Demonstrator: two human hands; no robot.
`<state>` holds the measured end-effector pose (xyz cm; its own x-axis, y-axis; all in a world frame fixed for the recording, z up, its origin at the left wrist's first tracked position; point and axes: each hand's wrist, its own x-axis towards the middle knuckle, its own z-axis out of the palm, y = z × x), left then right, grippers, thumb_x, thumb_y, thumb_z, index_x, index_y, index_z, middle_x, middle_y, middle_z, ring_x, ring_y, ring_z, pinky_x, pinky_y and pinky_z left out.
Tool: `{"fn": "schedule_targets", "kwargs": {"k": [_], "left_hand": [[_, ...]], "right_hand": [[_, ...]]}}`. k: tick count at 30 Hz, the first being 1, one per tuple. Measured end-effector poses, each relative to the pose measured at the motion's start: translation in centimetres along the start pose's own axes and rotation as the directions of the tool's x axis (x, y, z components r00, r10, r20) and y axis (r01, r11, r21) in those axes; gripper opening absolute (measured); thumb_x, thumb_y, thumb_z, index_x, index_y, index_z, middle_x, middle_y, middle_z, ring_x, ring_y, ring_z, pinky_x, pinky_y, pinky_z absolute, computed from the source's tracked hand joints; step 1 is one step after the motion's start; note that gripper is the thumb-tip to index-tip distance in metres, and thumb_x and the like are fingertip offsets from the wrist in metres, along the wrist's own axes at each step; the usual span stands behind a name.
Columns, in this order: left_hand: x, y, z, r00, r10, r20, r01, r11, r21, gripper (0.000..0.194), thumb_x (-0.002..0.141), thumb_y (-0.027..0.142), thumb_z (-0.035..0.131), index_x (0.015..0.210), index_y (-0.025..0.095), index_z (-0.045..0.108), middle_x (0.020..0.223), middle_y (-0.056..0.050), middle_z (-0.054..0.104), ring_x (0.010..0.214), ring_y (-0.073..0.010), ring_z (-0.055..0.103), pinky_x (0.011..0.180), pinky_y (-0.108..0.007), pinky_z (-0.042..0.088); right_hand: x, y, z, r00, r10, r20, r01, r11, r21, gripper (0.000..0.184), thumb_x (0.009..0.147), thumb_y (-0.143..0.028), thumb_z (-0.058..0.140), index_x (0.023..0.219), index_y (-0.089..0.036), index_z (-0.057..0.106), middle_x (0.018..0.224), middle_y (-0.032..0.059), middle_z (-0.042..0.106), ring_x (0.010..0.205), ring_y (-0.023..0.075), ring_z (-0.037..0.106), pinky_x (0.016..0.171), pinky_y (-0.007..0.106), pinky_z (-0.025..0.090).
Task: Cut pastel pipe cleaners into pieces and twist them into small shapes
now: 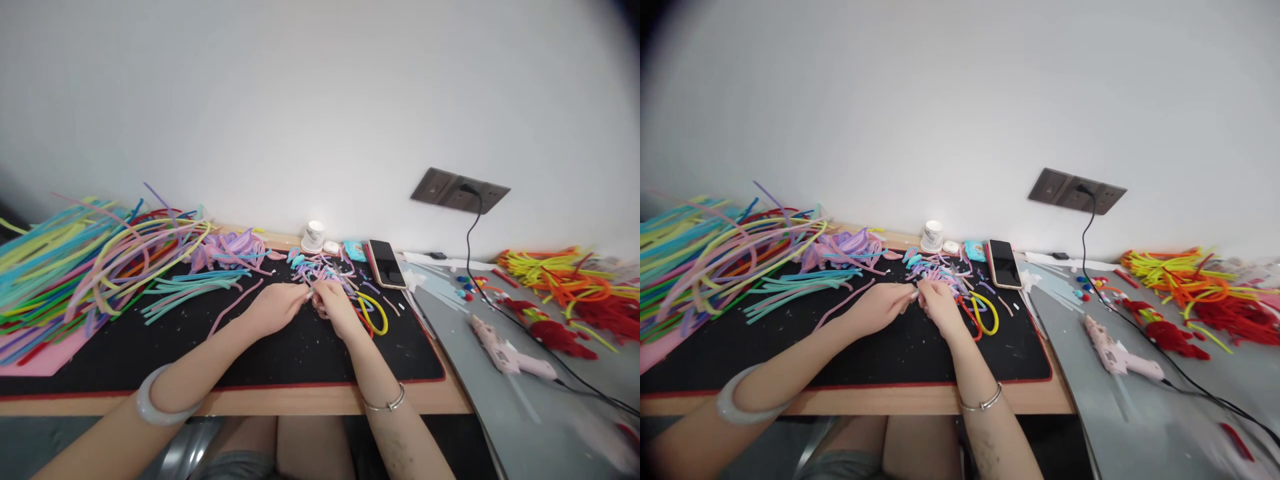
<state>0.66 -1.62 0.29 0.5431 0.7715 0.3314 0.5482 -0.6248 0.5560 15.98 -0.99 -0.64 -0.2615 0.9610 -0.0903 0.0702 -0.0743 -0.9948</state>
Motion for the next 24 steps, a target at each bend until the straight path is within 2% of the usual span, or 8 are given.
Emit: {"fn": "schedule_targets", "kwargs": {"k": [3, 7, 11, 13, 15, 19, 21, 24], "left_hand": [[0.0, -0.1, 0.0, 1.000, 0.026, 0.000, -0.026, 0.993, 0.114, 0.028, 0.087, 0.024, 0.031, 0.064, 0.018, 0.047, 0.062, -0.002, 0.051, 0.061, -0.0142, 0.047, 0.060, -0.025, 0.034], [0.2, 0.1, -0.1, 0.998, -0.026, 0.056, 0.039, 0.971, -0.236, 0.031, 0.087, 0.027, 0.030, 0.062, 0.017, 0.044, 0.056, 0.001, 0.049, 0.054, -0.0115, 0.047, 0.057, -0.023, 0.035], [0.2, 0.3, -0.1, 0.962, -0.072, 0.263, 0.247, 0.636, -0.731, 0.032, 0.086, 0.038, 0.034, 0.066, 0.015, 0.045, 0.049, 0.003, 0.044, 0.043, -0.0087, 0.042, 0.048, -0.021, 0.034], [0.1, 0.3, 0.0, 0.939, -0.072, 0.335, 0.331, 0.447, -0.831, 0.030, 0.084, 0.040, 0.039, 0.069, 0.015, 0.045, 0.046, 0.006, 0.041, 0.038, -0.0068, 0.037, 0.045, -0.021, 0.033], [0.0, 0.1, 0.2, 0.933, -0.086, 0.350, 0.357, 0.360, -0.862, 0.029, 0.083, 0.040, 0.042, 0.069, 0.015, 0.045, 0.046, 0.006, 0.039, 0.037, -0.0056, 0.035, 0.044, -0.020, 0.032], [0.1, -0.4, 0.5, 0.941, -0.178, 0.288, 0.338, 0.437, -0.834, 0.032, 0.084, 0.043, 0.039, 0.074, 0.014, 0.047, 0.052, 0.004, 0.042, 0.041, -0.0063, 0.039, 0.043, -0.019, 0.033], [0.3, -0.6, 0.6, 0.938, -0.226, 0.264, 0.343, 0.470, -0.813, 0.032, 0.084, 0.044, 0.037, 0.078, 0.014, 0.047, 0.053, 0.005, 0.040, 0.041, -0.0059, 0.037, 0.042, -0.018, 0.033], [0.5, -0.8, 0.6, 0.933, -0.256, 0.254, 0.349, 0.467, -0.813, 0.028, 0.084, 0.043, 0.037, 0.079, 0.016, 0.044, 0.055, 0.006, 0.037, 0.039, -0.0049, 0.033, 0.041, -0.018, 0.035]], "right_hand": [[0.1, 0.1, 0.0, 0.999, -0.043, -0.006, 0.042, 0.997, -0.059, 0.028, 0.077, -0.034, 0.044, 0.055, -0.018, 0.038, 0.044, -0.0076, 0.029, 0.036, 0.0050, 0.021, 0.037, 0.020, 0.015], [0.0, -0.2, -0.2, 0.987, -0.163, -0.009, 0.161, 0.978, -0.130, 0.027, 0.079, -0.032, 0.042, 0.056, -0.018, 0.039, 0.047, -0.0070, 0.029, 0.040, 0.0060, 0.023, 0.041, 0.020, 0.019], [-0.5, -0.8, 0.0, 0.957, -0.292, -0.005, 0.287, 0.946, -0.151, 0.030, 0.080, -0.034, 0.044, 0.056, -0.018, 0.038, 0.052, -0.0049, 0.031, 0.047, 0.0076, 0.027, 0.045, 0.020, 0.022], [-0.6, -1.0, 0.1, 0.953, -0.304, 0.001, 0.301, 0.942, -0.150, 0.031, 0.081, -0.036, 0.043, 0.056, -0.018, 0.038, 0.052, -0.0047, 0.032, 0.048, 0.0081, 0.029, 0.046, 0.021, 0.023], [-0.6, -1.2, 0.0, 0.959, -0.281, 0.033, 0.283, 0.945, -0.161, 0.032, 0.082, -0.038, 0.042, 0.057, -0.018, 0.040, 0.050, -0.0047, 0.034, 0.046, 0.0083, 0.030, 0.045, 0.021, 0.024], [-1.0, -1.9, -1.9, 0.981, -0.195, 0.019, 0.193, 0.945, -0.265, 0.034, 0.084, -0.039, 0.035, 0.061, -0.017, 0.048, 0.053, -0.0019, 0.047, 0.045, 0.0092, 0.038, 0.045, 0.022, 0.029], [-2.0, -2.1, -3.8, 0.981, -0.169, -0.095, 0.119, 0.912, -0.393, 0.028, 0.082, -0.036, 0.037, 0.066, -0.017, 0.051, 0.059, -0.0004, 0.052, 0.048, 0.0103, 0.043, 0.048, 0.023, 0.032], [-4.2, -2.1, -6.8, 0.927, -0.206, -0.315, -0.063, 0.740, -0.669, 0.010, 0.073, -0.027, 0.050, 0.073, -0.017, 0.053, 0.069, 0.0015, 0.057, 0.063, 0.0136, 0.051, 0.058, 0.023, 0.035]]}}
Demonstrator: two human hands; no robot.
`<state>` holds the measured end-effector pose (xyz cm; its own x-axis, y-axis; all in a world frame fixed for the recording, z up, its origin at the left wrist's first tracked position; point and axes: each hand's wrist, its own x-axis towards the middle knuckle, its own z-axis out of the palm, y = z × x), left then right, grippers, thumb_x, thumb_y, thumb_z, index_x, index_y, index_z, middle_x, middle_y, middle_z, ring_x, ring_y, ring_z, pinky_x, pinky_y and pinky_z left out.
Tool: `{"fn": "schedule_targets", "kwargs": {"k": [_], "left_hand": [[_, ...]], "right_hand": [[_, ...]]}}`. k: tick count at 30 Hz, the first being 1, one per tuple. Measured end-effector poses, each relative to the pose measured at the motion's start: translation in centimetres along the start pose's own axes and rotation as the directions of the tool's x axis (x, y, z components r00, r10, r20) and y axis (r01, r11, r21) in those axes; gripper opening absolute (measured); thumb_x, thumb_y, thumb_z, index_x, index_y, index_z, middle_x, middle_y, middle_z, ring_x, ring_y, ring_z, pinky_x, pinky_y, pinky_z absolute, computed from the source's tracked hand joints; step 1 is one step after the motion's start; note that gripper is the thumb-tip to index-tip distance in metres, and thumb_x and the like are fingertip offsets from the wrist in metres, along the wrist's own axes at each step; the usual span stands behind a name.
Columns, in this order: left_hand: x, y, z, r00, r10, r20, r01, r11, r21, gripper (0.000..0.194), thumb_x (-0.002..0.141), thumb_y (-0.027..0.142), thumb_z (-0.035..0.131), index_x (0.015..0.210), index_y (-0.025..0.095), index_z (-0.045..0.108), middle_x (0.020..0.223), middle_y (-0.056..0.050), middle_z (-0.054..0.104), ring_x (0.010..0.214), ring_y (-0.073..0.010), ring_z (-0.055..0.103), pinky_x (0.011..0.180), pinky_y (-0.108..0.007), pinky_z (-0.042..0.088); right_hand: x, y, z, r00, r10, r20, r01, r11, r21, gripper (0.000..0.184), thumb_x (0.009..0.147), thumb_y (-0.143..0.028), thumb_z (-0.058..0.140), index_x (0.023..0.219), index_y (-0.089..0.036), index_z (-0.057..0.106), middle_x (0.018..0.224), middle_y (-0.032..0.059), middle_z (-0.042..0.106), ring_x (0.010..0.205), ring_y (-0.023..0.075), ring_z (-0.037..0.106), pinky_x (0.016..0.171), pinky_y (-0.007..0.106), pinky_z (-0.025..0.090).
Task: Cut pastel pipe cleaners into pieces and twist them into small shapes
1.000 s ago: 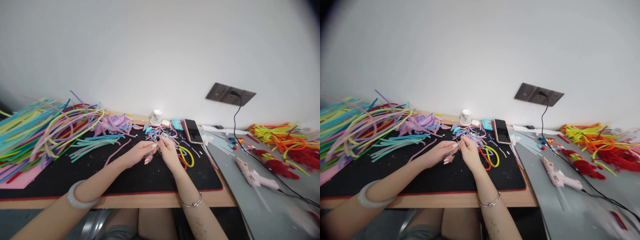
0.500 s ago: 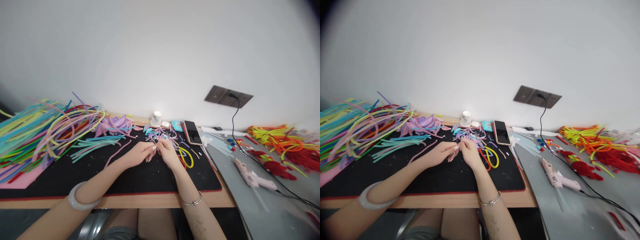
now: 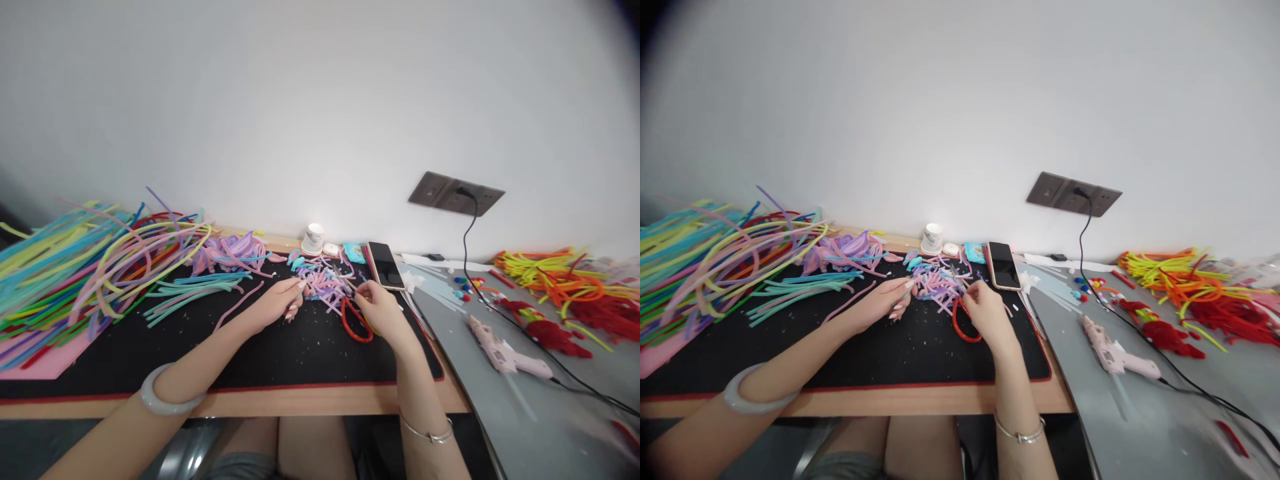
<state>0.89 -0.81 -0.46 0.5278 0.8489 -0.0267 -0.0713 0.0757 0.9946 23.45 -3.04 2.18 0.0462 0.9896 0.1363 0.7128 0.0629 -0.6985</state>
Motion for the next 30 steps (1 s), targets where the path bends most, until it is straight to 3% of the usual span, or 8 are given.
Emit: {"fn": "schedule_targets", "kwargs": {"k": [4, 11, 14, 18, 26, 30], "left_hand": [[0.1, 0.2, 0.2, 1.000, -0.001, -0.023, 0.000, 1.000, -0.013, 0.023, 0.084, 0.040, 0.038, 0.082, 0.017, 0.042, 0.058, 0.005, 0.040, 0.040, -0.0051, 0.035, 0.042, -0.019, 0.037], [-0.1, 0.5, 0.3, 0.998, -0.014, -0.063, 0.016, 0.999, 0.036, 0.022, 0.082, 0.037, 0.043, 0.081, 0.016, 0.045, 0.065, 0.003, 0.045, 0.047, -0.0060, 0.043, 0.047, -0.020, 0.041], [-0.1, 0.4, 0.2, 0.997, -0.023, -0.075, 0.025, 0.999, 0.020, 0.022, 0.081, 0.037, 0.044, 0.081, 0.015, 0.045, 0.065, 0.003, 0.044, 0.047, -0.0058, 0.043, 0.047, -0.020, 0.041], [0.1, 0.1, 0.2, 0.997, -0.026, -0.072, 0.024, 0.999, -0.025, 0.022, 0.081, 0.037, 0.046, 0.081, 0.016, 0.044, 0.064, 0.004, 0.042, 0.044, -0.0045, 0.040, 0.045, -0.019, 0.039], [0.4, -0.5, 0.2, 0.996, -0.014, -0.092, 0.009, 0.998, -0.058, 0.025, 0.082, 0.041, 0.041, 0.081, 0.017, 0.043, 0.057, 0.007, 0.035, 0.039, -0.0043, 0.035, 0.041, -0.019, 0.037], [0.4, -0.5, 0.2, 0.993, 0.016, -0.118, -0.025, 0.997, -0.073, 0.025, 0.081, 0.041, 0.043, 0.075, 0.017, 0.040, 0.055, 0.007, 0.035, 0.038, -0.0041, 0.034, 0.041, -0.019, 0.038]], "right_hand": [[-1.6, 2.1, -1.7, 0.987, 0.157, 0.017, -0.142, 0.929, -0.341, 0.015, 0.067, -0.021, 0.054, 0.082, -0.016, 0.052, 0.076, 0.0048, 0.059, 0.068, 0.0153, 0.054, 0.058, 0.023, 0.034], [-0.8, 1.9, -0.5, 0.977, 0.161, 0.142, -0.053, 0.822, -0.568, 0.018, 0.068, -0.022, 0.052, 0.085, -0.014, 0.051, 0.078, 0.0086, 0.061, 0.071, 0.0187, 0.057, 0.055, 0.023, 0.031], [-0.2, 1.3, -0.5, 0.964, 0.166, 0.208, -0.015, 0.814, -0.581, 0.023, 0.069, -0.030, 0.053, 0.085, -0.014, 0.051, 0.080, 0.0093, 0.061, 0.072, 0.0200, 0.058, 0.054, 0.024, 0.032], [0.0, 0.8, -0.4, 0.951, 0.216, 0.221, -0.033, 0.783, -0.621, 0.029, 0.063, -0.026, 0.058, 0.087, -0.012, 0.051, 0.084, 0.0135, 0.061, 0.075, 0.0229, 0.059, 0.055, 0.025, 0.033], [0.5, 1.5, -1.1, 0.961, 0.271, 0.048, -0.196, 0.795, -0.574, 0.028, 0.070, -0.040, 0.050, 0.079, -0.013, 0.054, 0.079, 0.0150, 0.062, 0.071, 0.0239, 0.059, 0.054, 0.026, 0.033], [0.4, 1.3, -2.2, 0.981, 0.190, -0.050, -0.191, 0.866, -0.462, 0.038, 0.073, -0.052, 0.045, 0.068, -0.015, 0.051, 0.065, 0.0092, 0.059, 0.061, 0.0189, 0.055, 0.050, 0.024, 0.031]]}}
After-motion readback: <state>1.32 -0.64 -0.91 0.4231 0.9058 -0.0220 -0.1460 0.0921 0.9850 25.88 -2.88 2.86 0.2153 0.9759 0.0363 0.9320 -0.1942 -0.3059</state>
